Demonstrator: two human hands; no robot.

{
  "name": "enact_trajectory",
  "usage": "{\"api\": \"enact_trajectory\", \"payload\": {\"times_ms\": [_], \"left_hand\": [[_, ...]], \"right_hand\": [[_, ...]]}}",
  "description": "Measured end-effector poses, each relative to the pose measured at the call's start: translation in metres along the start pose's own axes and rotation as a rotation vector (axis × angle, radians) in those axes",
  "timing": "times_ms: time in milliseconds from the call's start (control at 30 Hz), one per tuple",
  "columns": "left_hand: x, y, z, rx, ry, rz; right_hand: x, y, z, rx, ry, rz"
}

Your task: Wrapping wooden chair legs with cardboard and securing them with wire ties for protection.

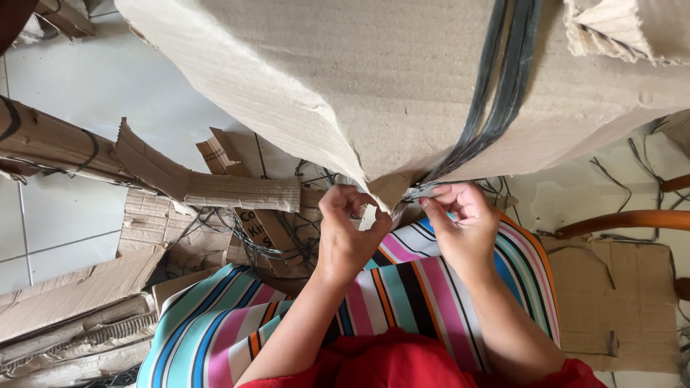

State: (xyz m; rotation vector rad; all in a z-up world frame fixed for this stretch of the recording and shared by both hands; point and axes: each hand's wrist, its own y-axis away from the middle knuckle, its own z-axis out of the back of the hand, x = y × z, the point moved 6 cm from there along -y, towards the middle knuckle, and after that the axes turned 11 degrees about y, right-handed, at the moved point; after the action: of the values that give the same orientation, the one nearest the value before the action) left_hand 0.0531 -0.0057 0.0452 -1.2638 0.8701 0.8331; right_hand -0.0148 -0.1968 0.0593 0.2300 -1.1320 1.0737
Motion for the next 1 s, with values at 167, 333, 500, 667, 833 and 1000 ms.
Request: {"api": "enact_trajectory", "payload": {"times_ms": [167,333,500,667,833,1000], "left_hand": [[-0.019,-0.016,0.017,0.217,-0.159,0.136],[0.027,0.047,0.041,0.639,-0.426,0.413],[0.045,0.160,0.059,1.355,-0.739,0.859],[0.034,0.166,0.062,1.481,-0.623,0.816],[0.009,0.151,0.057,1.687,-0.555,0.804],[0.019,0.155,0.063,1.839,-0.586,0.812]], "right_hand": [[-0.024,-0.004,-0.013,0.214,0.052,-0.093],[-0.029,0.009,-0.037,0.866,0.492,-0.354],[-0.051,0.061,-0.089,1.345,0.774,-0.135],[-0.030,0.104,-0.151,1.327,0.603,0.135],[-0.023,0.128,-0.197,1.330,0.637,0.283],[0.004,0.143,-0.220,1.223,0.500,0.539]]}}
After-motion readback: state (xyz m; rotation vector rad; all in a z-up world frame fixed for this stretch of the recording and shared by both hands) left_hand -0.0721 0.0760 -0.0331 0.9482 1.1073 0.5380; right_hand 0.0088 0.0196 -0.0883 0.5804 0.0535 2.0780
